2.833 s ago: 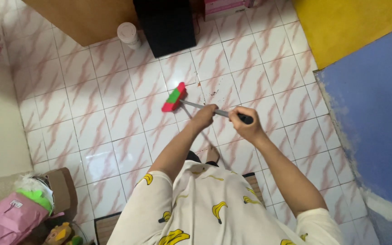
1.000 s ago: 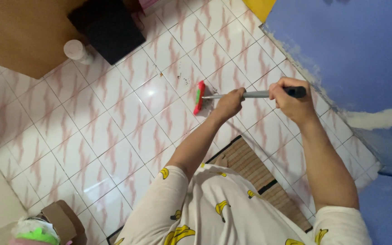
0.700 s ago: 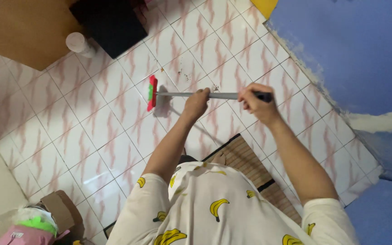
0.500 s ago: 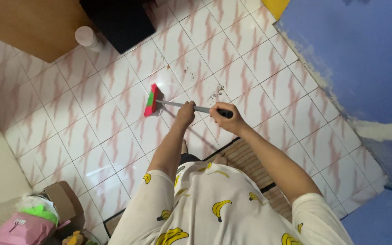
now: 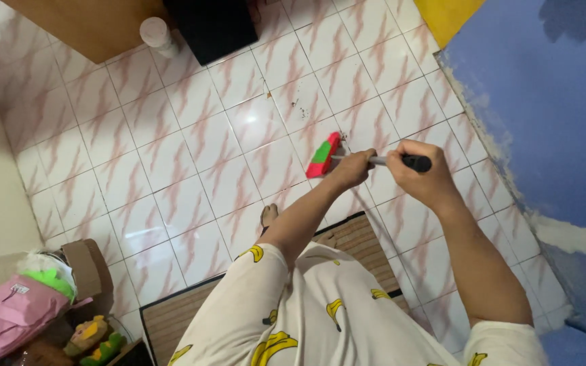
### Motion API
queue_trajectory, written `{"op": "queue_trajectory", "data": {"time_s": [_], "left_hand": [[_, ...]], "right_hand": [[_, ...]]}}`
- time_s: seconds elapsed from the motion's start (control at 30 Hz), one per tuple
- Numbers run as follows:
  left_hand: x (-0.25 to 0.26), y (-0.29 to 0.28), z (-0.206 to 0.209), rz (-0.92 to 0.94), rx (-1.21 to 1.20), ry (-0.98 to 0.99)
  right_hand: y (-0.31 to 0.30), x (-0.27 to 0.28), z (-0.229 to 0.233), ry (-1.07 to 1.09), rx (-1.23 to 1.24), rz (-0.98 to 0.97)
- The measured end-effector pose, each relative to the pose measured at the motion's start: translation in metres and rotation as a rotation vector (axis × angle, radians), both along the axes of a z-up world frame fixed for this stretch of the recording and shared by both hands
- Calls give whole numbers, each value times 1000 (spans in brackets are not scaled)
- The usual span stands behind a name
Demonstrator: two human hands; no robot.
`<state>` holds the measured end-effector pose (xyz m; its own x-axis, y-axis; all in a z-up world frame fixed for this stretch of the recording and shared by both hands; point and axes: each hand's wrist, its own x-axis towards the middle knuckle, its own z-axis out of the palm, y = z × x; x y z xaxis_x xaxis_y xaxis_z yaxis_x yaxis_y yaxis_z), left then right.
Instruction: The recorder uses a broom to sweep debris across a tiled floor in an indoor environment.
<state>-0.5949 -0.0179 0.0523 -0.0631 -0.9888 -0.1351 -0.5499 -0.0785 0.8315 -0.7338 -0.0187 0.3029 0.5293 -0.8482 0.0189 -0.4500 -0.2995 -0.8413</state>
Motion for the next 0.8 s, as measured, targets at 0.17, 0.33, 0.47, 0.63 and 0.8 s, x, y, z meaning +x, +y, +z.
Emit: {"op": "queue_trajectory", "data": {"time_s": [0.17,0.33,0.47,0.63,0.8], "left_hand": [[-1,-15,63,-36,-101,-47],[51,-41,59,-39,-206,-124],[124,-72,31,-22,-152,-255],[213,-109,-51,166,-176,-257],[247,-126,-125,186,-45,-239]], "right_hand": [[-11,-22,27,-84,61,-131],[-30,-11,17,-188,64,-99],[-62,33,-16,-194,211,246],[-87,130,-104,-217,224,292],[-113,196,-187,-386,-33,267]]}}
